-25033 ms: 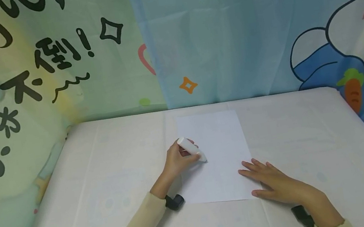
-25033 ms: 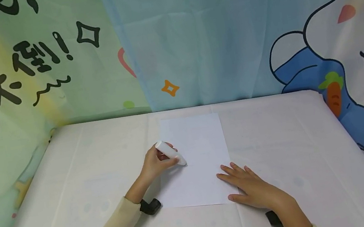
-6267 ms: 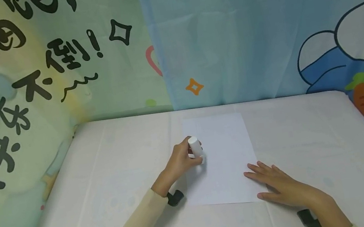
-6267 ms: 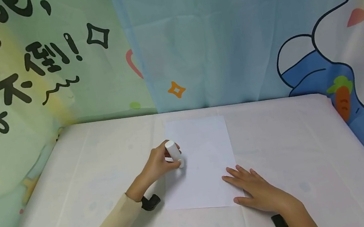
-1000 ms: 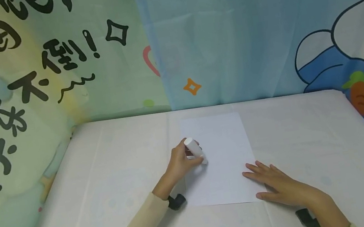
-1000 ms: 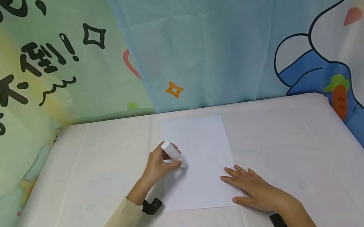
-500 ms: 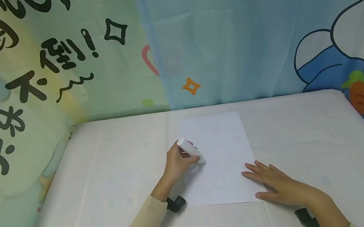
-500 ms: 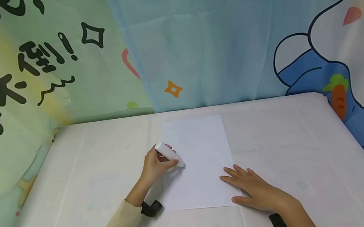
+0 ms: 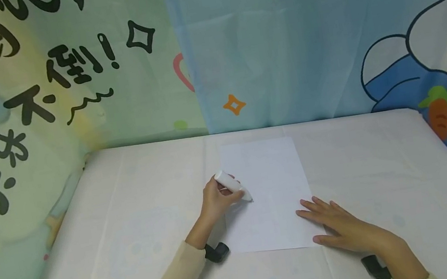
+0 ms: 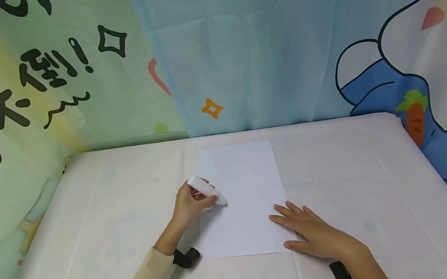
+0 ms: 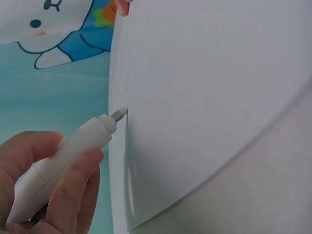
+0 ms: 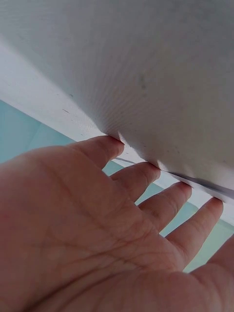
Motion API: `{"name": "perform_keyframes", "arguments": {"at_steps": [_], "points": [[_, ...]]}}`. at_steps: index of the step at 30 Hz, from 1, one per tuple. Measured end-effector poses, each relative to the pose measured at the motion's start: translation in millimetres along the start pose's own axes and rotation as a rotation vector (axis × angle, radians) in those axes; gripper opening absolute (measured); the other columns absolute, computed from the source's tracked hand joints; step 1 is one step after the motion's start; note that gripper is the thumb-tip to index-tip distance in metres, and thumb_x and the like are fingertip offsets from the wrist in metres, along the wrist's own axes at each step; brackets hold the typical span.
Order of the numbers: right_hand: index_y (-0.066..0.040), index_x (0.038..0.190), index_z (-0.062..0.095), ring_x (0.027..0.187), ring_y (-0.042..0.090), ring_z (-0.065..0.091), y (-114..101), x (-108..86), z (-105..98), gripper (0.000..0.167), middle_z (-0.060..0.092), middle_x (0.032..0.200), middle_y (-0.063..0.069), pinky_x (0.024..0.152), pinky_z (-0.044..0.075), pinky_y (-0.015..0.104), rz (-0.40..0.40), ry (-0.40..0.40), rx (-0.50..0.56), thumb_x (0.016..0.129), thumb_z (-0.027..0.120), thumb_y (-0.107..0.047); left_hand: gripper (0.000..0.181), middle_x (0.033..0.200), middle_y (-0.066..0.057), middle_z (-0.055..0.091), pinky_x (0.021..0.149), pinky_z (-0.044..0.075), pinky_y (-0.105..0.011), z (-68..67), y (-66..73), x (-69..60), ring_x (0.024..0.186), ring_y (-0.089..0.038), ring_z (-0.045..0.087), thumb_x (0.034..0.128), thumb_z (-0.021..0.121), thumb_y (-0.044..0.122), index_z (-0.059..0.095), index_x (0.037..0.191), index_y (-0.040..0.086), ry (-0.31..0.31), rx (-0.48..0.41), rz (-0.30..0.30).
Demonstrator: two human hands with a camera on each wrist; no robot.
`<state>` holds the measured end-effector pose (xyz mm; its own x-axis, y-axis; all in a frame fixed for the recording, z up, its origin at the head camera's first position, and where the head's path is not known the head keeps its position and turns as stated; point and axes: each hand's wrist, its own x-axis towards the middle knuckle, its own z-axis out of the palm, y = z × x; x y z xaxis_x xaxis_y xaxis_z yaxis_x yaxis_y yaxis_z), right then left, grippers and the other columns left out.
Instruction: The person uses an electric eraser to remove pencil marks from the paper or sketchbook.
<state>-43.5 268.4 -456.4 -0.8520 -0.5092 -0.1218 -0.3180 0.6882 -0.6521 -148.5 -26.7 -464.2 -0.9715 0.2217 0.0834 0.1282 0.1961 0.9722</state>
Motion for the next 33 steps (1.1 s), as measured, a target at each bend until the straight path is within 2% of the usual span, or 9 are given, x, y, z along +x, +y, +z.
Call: {"name": "perform_keyframes", "arguments": {"at_steps": [4,11,15,19,24,28,33], "points": [[-0.008,0.146,0.044,0.149,0.034,0.011,0,-0.2,0,0.061,0.030,0.155,0.022,0.117,0.003,0.063,-0.004,0.002,0.002,0.094,0.063,-0.033,0.037,0.104,-0.032,0.065,0.073,0.060,-0.032,1.0,3.0,-0.6,0.091,-0.044,0.067,0.0765,0.072,-0.012,0.054,0.109,-0.015,-0.008,-0.008,-0.008],[-0.008,0.145,0.044,0.146,0.041,0.014,-1,0.6,0,0.061,0.030,0.155,0.022,0.114,0.006,0.067,0.002,0.000,-0.006,0.093,0.064,-0.034,0.034,0.102,-0.033,0.065,0.073,0.060,-0.030,-1.2,34.2,-13.0,0.089,-0.045,0.067,0.0769,0.070,-0.014,0.053,0.106,-0.017,-0.030,-0.007,0.021],[-0.008,0.145,0.044,0.146,0.042,0.013,0,-0.1,0,0.060,0.029,0.155,0.023,0.115,0.004,0.065,-0.011,0.007,-0.005,0.094,0.063,-0.033,0.034,0.102,-0.033,0.065,0.074,0.060,-0.030,-0.8,37.7,-14.1,0.090,-0.044,0.068,0.0769,0.071,-0.013,0.054,0.106,-0.016,-0.030,-0.004,0.033],[-0.008,0.145,0.044,0.148,0.038,0.012,1,-0.9,0,0.060,0.030,0.155,0.023,0.116,0.005,0.064,-0.020,0.012,-0.009,0.094,0.063,-0.033,0.035,0.104,-0.033,0.065,0.076,0.060,-0.031,0.5,37.1,-13.4,0.091,-0.046,0.067,0.0773,0.071,-0.014,0.053,0.108,-0.017,-0.036,-0.010,0.028],[-0.008,0.145,0.044,0.150,0.027,0.009,3,-1.6,1,0.059,0.031,0.155,0.023,0.118,0.003,0.061,-0.026,0.022,-0.005,0.094,0.063,-0.032,0.035,0.104,-0.033,0.064,0.077,0.060,-0.032,3.4,37.1,-12.0,0.092,-0.046,0.066,0.0780,0.070,-0.013,0.054,0.108,-0.016,-0.039,-0.017,0.021],[-0.008,0.145,0.045,0.149,0.033,0.011,3,-1.6,1,0.059,0.031,0.154,0.024,0.118,0.002,0.060,-0.032,0.023,-0.001,0.094,0.063,-0.032,0.035,0.105,-0.032,0.064,0.078,0.060,-0.033,6.2,39.3,-12.0,0.093,-0.045,0.066,0.0783,0.071,-0.013,0.054,0.109,-0.016,-0.035,-0.017,0.009],[-0.008,0.145,0.045,0.146,0.042,0.015,2,-1.4,1,0.059,0.032,0.154,0.023,0.117,0.004,0.062,-0.034,0.026,-0.010,0.094,0.063,-0.032,0.037,0.105,-0.031,0.065,0.076,0.060,-0.032,12.6,12.0,-0.2,0.092,-0.043,0.067,0.0780,0.073,-0.010,0.054,0.110,-0.014,-0.035,-0.030,0.011]]}}
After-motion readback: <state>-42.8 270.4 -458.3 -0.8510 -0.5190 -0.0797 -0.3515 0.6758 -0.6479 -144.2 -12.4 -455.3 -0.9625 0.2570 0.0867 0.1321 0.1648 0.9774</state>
